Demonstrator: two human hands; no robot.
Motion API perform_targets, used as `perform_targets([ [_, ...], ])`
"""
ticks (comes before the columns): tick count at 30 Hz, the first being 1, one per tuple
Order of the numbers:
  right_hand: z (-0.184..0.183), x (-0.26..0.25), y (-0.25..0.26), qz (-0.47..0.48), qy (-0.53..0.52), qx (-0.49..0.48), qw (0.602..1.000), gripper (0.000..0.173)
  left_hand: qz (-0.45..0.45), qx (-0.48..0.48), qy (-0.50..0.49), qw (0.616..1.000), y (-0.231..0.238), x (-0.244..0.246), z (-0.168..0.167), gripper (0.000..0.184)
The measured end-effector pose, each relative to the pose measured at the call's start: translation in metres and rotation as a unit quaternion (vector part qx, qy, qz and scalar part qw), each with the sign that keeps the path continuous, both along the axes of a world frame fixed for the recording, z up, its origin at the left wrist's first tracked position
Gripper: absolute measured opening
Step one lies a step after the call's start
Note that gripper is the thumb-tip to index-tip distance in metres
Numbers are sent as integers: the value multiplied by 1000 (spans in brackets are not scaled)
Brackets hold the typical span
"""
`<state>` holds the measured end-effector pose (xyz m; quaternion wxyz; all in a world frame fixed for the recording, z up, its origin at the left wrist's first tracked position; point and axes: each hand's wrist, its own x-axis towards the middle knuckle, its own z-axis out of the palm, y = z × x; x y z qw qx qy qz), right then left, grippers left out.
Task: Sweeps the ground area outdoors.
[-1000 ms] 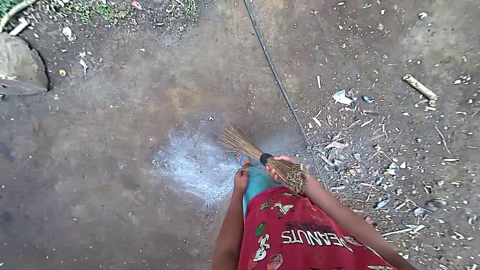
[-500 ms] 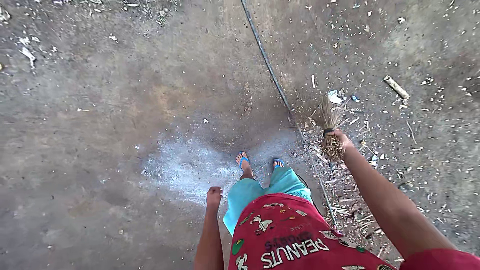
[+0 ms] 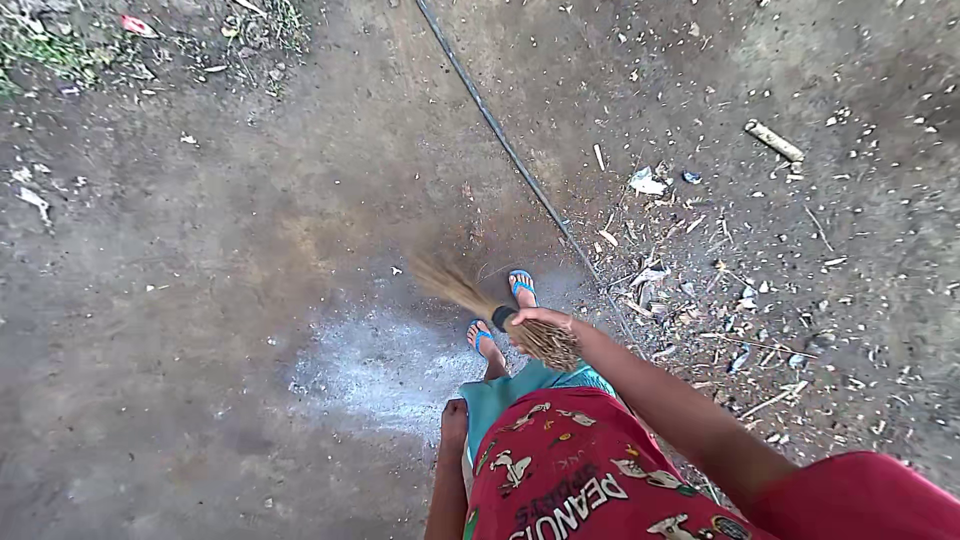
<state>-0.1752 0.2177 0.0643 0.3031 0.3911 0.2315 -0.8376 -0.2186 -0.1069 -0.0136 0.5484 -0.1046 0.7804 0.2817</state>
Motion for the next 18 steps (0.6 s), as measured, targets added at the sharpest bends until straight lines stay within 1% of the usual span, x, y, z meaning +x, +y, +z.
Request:
perform_targets([
  [1,-23,-13,-4,-13,59,-68,996,39,29,3,0,1000,20,-6,9,37],
  [2,-43,-25,-8,-21,95,-116,989,42,48,4,-2,999,41,-12,20,37],
  [4,-72,-44,-4,-18,105,-146,983,44,41,20,7,999,78,-26,42,36],
  [6,-84,-42,20,-33,89,-114,989,42,18,43,32,998,105,-37,58,34],
  [8,-101,-11,66,-96,74,-83,989,43,10,58,53,997,125,-44,65,32],
  [9,-108,13,94,-149,60,-68,985,42,3,61,54,997,133,-48,65,32],
  [11,-107,74,159,-269,31,-23,962,43,-15,61,40,997,146,-54,58,32],
  [14,-76,164,247,-380,4,39,924,48,-43,31,-13,999,159,-59,39,33],
  [16,-50,202,282,-441,-11,55,896,48,-45,18,-21,999,164,-62,26,34],
  [18,-30,212,296,-508,-1,47,860,43,-31,18,-2,999,170,-63,18,35],
])
